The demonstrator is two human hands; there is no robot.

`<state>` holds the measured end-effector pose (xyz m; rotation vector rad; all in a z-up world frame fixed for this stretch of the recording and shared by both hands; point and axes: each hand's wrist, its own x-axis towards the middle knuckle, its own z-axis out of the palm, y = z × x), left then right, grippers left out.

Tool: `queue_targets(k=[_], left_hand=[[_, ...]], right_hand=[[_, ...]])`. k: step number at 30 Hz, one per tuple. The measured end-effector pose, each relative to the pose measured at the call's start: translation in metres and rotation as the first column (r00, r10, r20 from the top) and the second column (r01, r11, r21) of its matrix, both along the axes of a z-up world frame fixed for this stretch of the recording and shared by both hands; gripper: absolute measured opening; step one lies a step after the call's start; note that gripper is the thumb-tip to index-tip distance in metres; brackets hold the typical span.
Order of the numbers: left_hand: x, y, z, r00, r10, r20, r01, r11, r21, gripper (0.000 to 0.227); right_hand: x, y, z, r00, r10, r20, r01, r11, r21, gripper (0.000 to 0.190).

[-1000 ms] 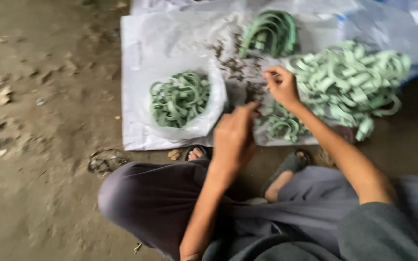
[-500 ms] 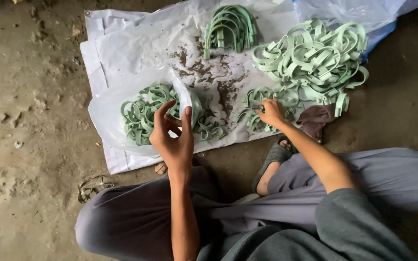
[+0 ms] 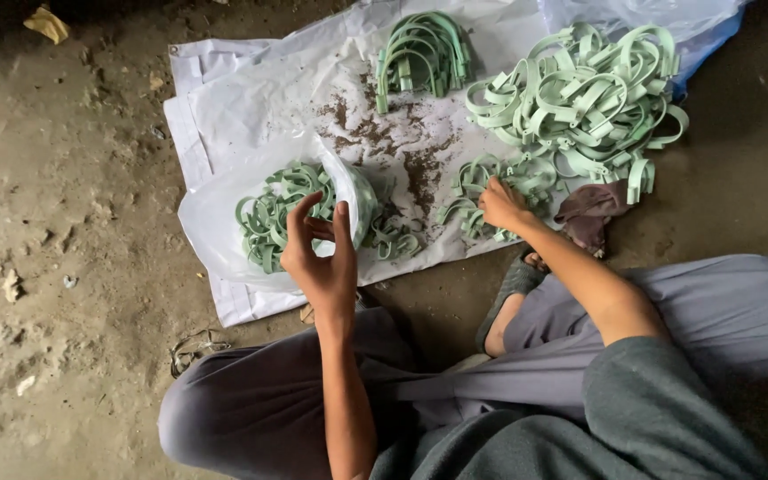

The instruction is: The person is sorting through a pile of green plastic clips on a white sheet, cleaning them of debris, and placing them into a clear plastic bag.

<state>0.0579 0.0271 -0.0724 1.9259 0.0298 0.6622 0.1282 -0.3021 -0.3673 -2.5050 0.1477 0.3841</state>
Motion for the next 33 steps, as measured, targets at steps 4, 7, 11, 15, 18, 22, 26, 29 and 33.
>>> queue_targets(k=[4, 7, 11, 15, 18, 22, 26, 29, 33], left_hand=[[0.0, 0.0, -0.005, 1.0, -0.006, 0.029, 0.007, 1.0, -0.006, 0.019], [0.003, -0.001, -0.006, 0.999, 0.017, 0.044, -0.017, 1.0, -0.003, 0.021], [0.002, -0.006, -0.011, 0.998, -0.067, 0.02, 0.068, 0.997, -0.032, 0.021], [0.004, -0.012, -0.005, 0.972, -0.227, 0.065, 0.223, 0.973, 0.062, 0.025], [0.001, -0.016, 0.003, 0.919, -0.393, -0.013, 0.393, 0.916, 0.081, 0.051], [-0.016, -0.026, 0.011, 0.864, -0.502, -0.05, 0.501, 0.841, 0.204, 0.061], [-0.027, -0.025, 0.015, 0.834, -0.546, 0.079, 0.482, 0.791, 0.377, 0.023], [-0.031, -0.023, 0.024, 0.814, -0.563, 0.14, 0.49, 0.797, 0.354, 0.018], [-0.039, -0.022, 0.036, 0.789, -0.562, 0.247, 0.546, 0.827, 0.137, 0.011]], right_hand=[[0.009, -0.012, 0.013, 0.998, -0.058, -0.02, 0.061, 0.973, 0.222, 0.018], [0.025, -0.016, -0.001, 0.945, -0.279, -0.168, 0.316, 0.657, 0.685, 0.02], [0.051, -0.008, 0.031, 0.914, 0.031, 0.405, -0.13, 0.967, 0.219, 0.011], [0.06, 0.038, 0.191, 0.998, -0.06, -0.026, 0.061, 0.702, 0.709, 0.017], [0.045, 0.058, 0.249, 0.996, 0.062, -0.061, 0.017, 0.545, 0.838, 0.023], [-0.013, 0.081, 0.315, 0.991, 0.101, -0.088, 0.024, 0.512, 0.858, 0.015], [-0.049, 0.089, 0.334, 0.979, 0.174, -0.104, 0.002, 0.507, 0.862, 0.019], [-0.063, 0.095, 0.348, 0.984, 0.156, -0.089, 0.008, 0.457, 0.89, 0.018], [-0.083, 0.101, 0.393, 0.98, 0.146, 0.136, -0.191, 0.497, 0.847, 0.017]])
